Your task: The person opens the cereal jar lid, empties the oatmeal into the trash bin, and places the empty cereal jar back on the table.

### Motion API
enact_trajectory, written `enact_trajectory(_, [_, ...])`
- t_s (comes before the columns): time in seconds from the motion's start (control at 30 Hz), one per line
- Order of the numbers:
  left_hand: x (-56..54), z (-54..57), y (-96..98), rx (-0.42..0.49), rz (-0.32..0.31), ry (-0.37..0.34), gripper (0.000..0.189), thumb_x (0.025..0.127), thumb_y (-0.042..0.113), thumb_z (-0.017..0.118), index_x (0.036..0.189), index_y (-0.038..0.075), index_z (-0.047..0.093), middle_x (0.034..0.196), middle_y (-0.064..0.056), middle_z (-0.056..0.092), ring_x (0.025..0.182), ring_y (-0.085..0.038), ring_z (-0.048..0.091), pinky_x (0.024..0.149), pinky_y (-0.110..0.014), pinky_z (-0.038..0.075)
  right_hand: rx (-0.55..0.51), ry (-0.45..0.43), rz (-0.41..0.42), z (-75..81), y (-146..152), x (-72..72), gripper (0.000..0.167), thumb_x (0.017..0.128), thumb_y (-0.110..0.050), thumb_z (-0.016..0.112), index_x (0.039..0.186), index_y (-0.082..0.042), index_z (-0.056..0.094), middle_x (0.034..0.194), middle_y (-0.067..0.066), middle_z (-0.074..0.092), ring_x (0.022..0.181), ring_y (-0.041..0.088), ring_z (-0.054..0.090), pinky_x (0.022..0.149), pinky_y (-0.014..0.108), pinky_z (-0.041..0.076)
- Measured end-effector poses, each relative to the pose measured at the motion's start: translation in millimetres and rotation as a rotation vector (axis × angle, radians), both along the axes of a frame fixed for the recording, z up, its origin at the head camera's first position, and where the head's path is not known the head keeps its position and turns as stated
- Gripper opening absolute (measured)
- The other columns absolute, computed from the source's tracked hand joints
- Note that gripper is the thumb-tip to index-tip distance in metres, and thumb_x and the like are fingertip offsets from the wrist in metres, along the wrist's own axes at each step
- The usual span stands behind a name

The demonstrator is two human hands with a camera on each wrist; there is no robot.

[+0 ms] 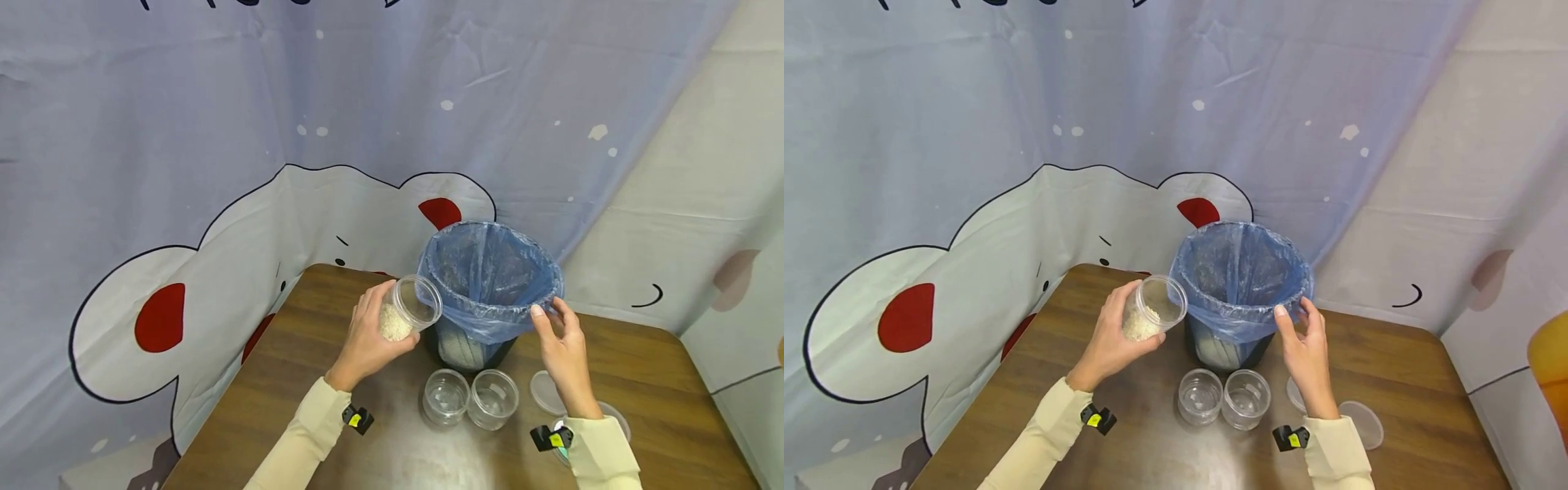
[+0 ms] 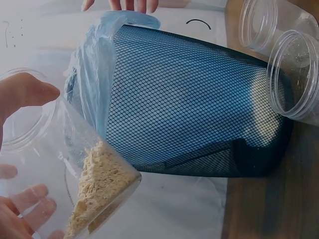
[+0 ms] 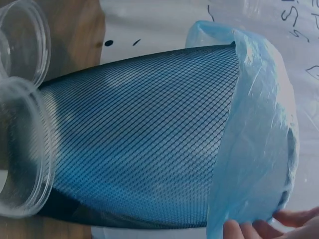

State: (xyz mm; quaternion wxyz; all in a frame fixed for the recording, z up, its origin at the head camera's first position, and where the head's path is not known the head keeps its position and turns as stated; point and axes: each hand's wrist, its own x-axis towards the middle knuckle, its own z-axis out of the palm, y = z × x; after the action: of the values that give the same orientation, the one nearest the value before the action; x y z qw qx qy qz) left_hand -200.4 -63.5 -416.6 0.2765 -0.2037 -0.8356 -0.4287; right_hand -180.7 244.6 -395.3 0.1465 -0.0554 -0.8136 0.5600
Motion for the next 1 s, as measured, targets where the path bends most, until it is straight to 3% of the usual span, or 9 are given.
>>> enact_trajectory(0.5, [-10.7,11.8,8.8,0.011,0.040,0.074,0.087,0.058,0.035,0.078,0.133,0.016,0.041,0.122,-0.003,0.048,0.109,-0.020,0.044,0.082,-0.037,0.036,-0.223,-0.005,-0.077,0.0,-24,-13.1,0.073,0.089,-0.039,0.054,0.143,-0.004,0.019,0.143,0.016,0.027,0.128,0.029,0.031,0.104,0.046,0.030])
enact_trajectory(1.0, [-24.0,40.2,16.3,-0.074,0.025,0.158,0.084,0.057,0.035,0.078,0.132,0.016,0.044,0.125,-0.003,0.049,0.113,-0.019,0.044,0.083,-0.038,0.036,-0.211,0.042,-0.124,-8.1,-27,-15.5,0.072,0.088,-0.039,0.057,0.141,-0.006,0.022,0.140,0.017,0.031,0.124,0.031,0.034,0.102,0.046,0.031])
